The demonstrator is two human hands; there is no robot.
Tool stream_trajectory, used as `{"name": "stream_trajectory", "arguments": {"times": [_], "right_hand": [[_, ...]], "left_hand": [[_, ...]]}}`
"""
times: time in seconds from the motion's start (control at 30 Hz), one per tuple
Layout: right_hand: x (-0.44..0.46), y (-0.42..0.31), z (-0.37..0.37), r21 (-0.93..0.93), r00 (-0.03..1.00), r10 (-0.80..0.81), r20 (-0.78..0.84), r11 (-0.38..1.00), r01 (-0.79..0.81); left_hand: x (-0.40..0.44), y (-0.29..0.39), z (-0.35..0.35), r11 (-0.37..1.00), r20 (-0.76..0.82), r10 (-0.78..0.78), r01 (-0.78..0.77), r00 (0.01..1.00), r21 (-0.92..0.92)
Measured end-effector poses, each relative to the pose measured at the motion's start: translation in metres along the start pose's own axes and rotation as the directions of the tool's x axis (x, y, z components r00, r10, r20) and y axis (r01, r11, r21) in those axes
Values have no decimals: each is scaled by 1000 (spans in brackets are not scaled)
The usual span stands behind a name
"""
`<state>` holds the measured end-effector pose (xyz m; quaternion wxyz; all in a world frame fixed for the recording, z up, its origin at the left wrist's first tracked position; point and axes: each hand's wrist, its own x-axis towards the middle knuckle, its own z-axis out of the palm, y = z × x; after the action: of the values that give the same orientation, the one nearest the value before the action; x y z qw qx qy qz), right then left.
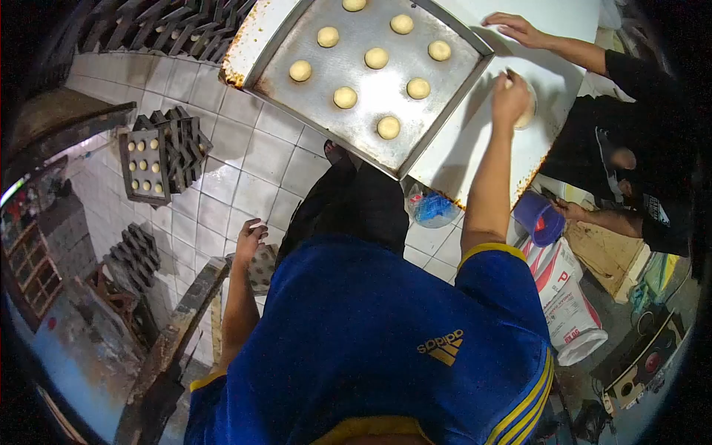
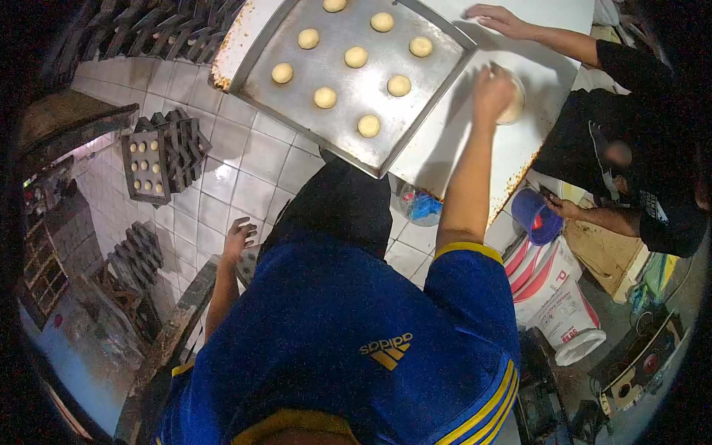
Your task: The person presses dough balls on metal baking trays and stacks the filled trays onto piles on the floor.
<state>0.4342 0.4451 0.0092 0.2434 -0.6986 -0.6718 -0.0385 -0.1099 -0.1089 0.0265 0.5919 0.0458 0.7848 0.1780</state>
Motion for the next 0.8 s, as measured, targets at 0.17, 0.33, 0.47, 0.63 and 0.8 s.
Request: {"name": "stream_trajectory", "arguments": {"times": [0.17,0.33,0.47,0.63,0.8], "right_hand": [[-6,46,-26,-277,895,257,364,948,-159],[-10,66,-8,-297,896,230,379,948,-118],[-1,64,-10,-339,877,197,439,940,-41],[-10,70,-15,-234,872,283,400,951,-201],[-58,36,-27,532,816,316,484,634,-561]], "left_hand": [[5,-14,-3,999,-12,-24,25,1000,28],[7,-13,-4,999,-3,-29,29,1000,38],[11,-8,-7,1000,8,11,-11,1000,22],[6,-7,-8,1000,-14,22,-22,1000,14],[26,-53,-10,998,21,-18,19,1000,-58]]}}
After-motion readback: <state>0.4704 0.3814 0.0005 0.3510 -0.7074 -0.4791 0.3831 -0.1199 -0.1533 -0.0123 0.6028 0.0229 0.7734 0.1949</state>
